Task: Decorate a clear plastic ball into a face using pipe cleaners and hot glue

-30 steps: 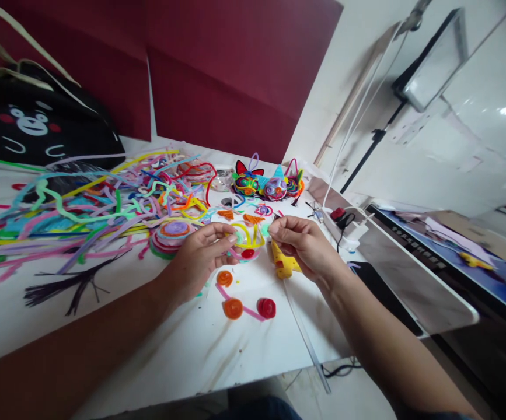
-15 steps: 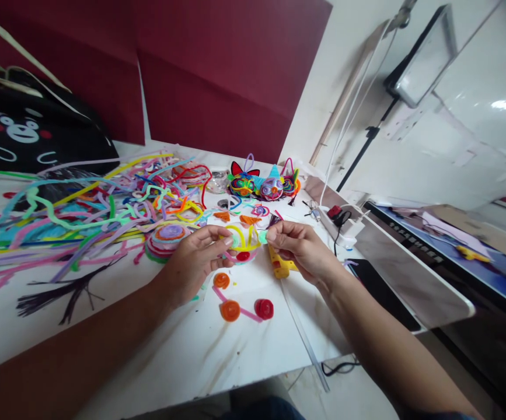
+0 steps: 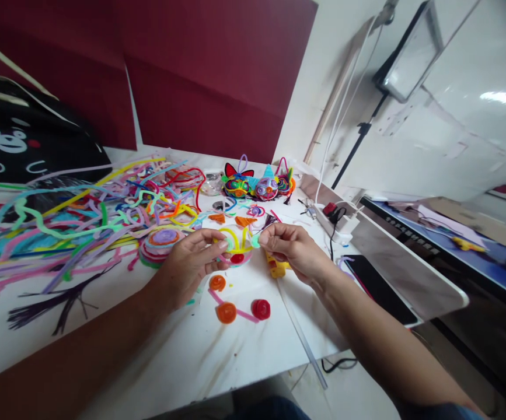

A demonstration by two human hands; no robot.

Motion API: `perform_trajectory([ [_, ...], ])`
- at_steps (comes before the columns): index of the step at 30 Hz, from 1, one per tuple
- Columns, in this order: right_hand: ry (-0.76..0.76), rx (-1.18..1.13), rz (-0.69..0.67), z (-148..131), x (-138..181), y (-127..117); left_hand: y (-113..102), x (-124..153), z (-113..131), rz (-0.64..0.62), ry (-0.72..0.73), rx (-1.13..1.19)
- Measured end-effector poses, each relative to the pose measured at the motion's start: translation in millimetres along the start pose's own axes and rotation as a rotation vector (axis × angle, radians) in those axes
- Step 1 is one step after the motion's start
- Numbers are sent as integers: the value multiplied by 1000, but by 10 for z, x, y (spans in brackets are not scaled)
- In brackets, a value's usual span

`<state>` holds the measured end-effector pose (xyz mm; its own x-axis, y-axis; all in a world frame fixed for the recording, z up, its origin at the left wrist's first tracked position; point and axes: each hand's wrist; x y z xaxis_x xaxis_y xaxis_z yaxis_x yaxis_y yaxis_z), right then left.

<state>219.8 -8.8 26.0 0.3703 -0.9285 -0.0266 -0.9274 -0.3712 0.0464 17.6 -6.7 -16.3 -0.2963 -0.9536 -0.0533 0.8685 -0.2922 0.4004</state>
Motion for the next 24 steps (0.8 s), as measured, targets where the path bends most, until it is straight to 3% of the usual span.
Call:
perform_trajectory([
  [24, -31, 80, -45, 41, -55, 7, 35, 6, 34, 55, -15, -40],
])
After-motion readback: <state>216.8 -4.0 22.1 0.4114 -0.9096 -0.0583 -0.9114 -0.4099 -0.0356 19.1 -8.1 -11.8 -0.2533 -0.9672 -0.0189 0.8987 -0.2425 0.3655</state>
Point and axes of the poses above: each hand's wrist, its own x-axis away from the middle knuckle, its own y-axis out of the palm, z = x × y, and after that the axes turned 8 degrees about -z, right-handed
